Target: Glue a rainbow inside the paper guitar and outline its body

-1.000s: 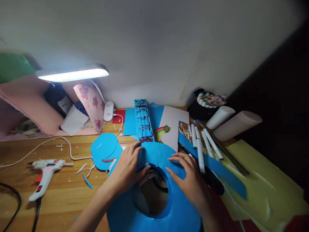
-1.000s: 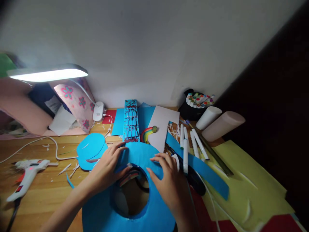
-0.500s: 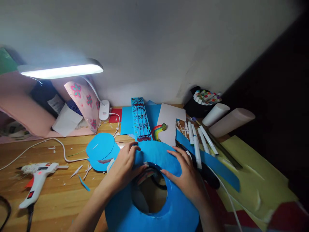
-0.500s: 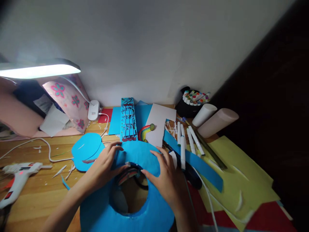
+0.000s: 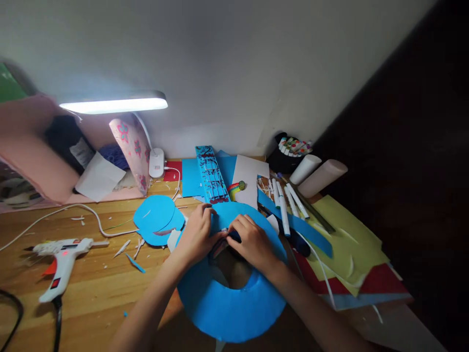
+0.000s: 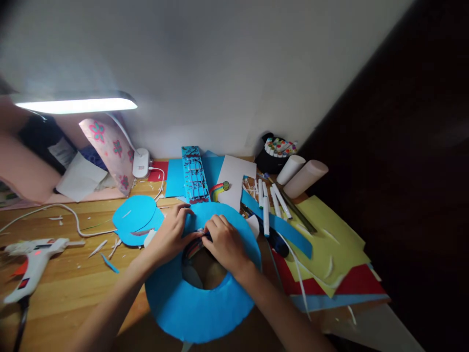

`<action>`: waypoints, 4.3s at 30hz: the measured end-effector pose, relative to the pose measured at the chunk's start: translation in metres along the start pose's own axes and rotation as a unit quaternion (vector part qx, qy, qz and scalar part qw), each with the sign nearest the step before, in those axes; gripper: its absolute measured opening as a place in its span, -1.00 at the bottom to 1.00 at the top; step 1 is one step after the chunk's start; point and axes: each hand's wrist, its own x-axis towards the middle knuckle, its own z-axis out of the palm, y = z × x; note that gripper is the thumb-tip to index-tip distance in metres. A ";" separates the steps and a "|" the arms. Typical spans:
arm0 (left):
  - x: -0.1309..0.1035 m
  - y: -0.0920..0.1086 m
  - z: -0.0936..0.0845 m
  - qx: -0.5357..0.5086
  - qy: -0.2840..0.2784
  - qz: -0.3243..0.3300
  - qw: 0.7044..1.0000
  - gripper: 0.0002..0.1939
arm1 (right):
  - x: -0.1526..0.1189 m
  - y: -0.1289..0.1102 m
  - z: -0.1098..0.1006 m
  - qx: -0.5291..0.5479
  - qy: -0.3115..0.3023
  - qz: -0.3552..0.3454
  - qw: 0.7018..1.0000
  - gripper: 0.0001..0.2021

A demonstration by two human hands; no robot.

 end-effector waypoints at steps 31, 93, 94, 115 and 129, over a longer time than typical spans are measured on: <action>0.000 0.006 0.006 0.069 -0.008 -0.011 0.998 -0.61 | -0.009 -0.002 0.014 -0.118 0.046 -0.090 0.988 -0.79; 0.005 0.018 0.004 0.171 -0.040 -0.023 0.984 -0.52 | -0.020 0.009 -0.018 -0.058 -0.030 -0.144 0.988 -0.87; 0.005 0.018 0.004 0.174 -0.040 -0.021 0.984 -0.51 | -0.022 0.007 -0.016 -0.062 -0.045 -0.149 0.986 -0.88; 0.005 0.019 0.004 0.185 -0.044 -0.021 0.982 -0.47 | -0.038 -0.005 -0.015 0.267 -0.103 0.233 0.929 -0.93; 0.003 0.019 0.005 0.179 -0.040 -0.026 0.983 -0.46 | -0.029 -0.015 -0.022 0.342 -0.227 0.351 0.842 -0.82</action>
